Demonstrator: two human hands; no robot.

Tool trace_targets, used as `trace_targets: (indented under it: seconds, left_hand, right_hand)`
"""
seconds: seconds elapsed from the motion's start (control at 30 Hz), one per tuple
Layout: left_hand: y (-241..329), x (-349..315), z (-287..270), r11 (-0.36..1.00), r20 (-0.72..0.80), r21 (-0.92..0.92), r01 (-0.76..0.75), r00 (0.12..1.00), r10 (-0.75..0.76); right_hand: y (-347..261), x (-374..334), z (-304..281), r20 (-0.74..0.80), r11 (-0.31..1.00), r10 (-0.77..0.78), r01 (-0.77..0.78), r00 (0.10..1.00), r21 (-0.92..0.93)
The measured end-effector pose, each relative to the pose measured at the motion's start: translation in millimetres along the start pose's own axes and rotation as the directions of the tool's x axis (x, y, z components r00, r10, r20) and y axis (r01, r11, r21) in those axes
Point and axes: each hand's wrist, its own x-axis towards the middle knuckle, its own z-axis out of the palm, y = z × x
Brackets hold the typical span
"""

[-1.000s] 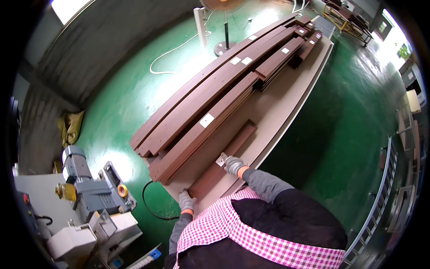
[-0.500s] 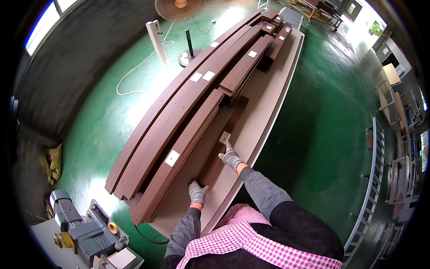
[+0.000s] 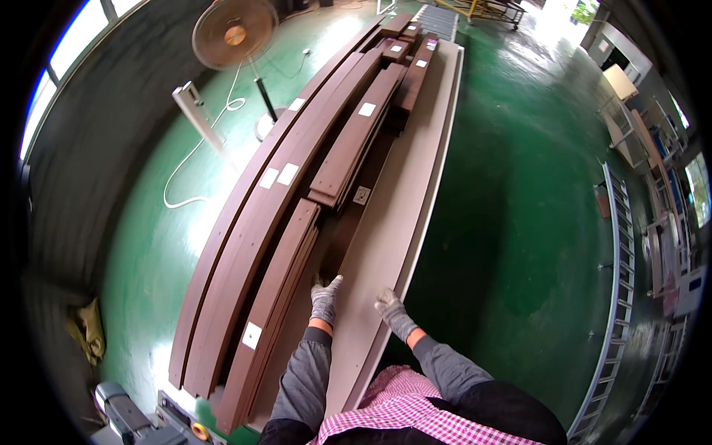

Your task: The person feeds wooden planks into a processing machine one at a time and then moves the processed planks onto a stack on a table, briefly using a small block to tap one of the planks.

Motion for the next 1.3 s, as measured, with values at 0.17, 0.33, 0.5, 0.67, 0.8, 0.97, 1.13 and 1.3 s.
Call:
trace_targets:
  seconds: [0.17, 0.33, 0.5, 0.67, 0.8, 0.97, 1.13, 1.3]
  left_hand:
    - [3, 13, 14, 0.998, 0.031, -0.037, -0.046, 0.998, 0.047]
    - [-1, 13, 18, 0.976, 0.068, -0.215, 0.044, 0.997, -0.03]
    - [-7, 15, 15, 0.929, 0.134, -0.362, 0.075, 0.991, -0.028]
    - [-9, 18, 16, 0.934, 0.117, -0.356, 0.033, 0.993, 0.01]
    - [-9, 20, 15, 0.975, 0.087, -0.222, 0.012, 0.996, 0.008]
    - [9, 11, -8, 1.0, 0.183, 0.01, -0.005, 0.983, 0.003]
    - [-29, -29, -51, 0.992, 0.136, 0.055, 0.116, 0.983, -0.122]
    - [-122, -140, -128, 0.958, 0.297, -0.201, 0.204, 0.945, -0.139]
  right_hand:
    - [-20, -16, 8, 0.037, 0.996, 0.054, -0.051, 0.998, -0.08]
    - [-17, -13, 10, 0.018, 0.989, 0.088, -0.085, 0.996, -0.122]
    - [-18, -12, 11, 0.032, 0.931, -0.031, 0.04, 0.999, -0.363]
    - [-15, -10, 11, 0.035, 0.9, -0.073, 0.081, 0.997, -0.428]
    - [-11, -9, 10, 0.022, 0.877, -0.086, 0.087, 0.996, -0.473]
    - [-21, -8, 20, -0.049, 0.815, -0.126, 0.075, 0.991, -0.575]
    - [-10, 10, 18, -0.005, 0.818, -0.056, 0.043, 0.998, -0.574]
    - [1, 50, 25, -0.261, 0.966, 0.243, -0.258, 0.934, -0.024]
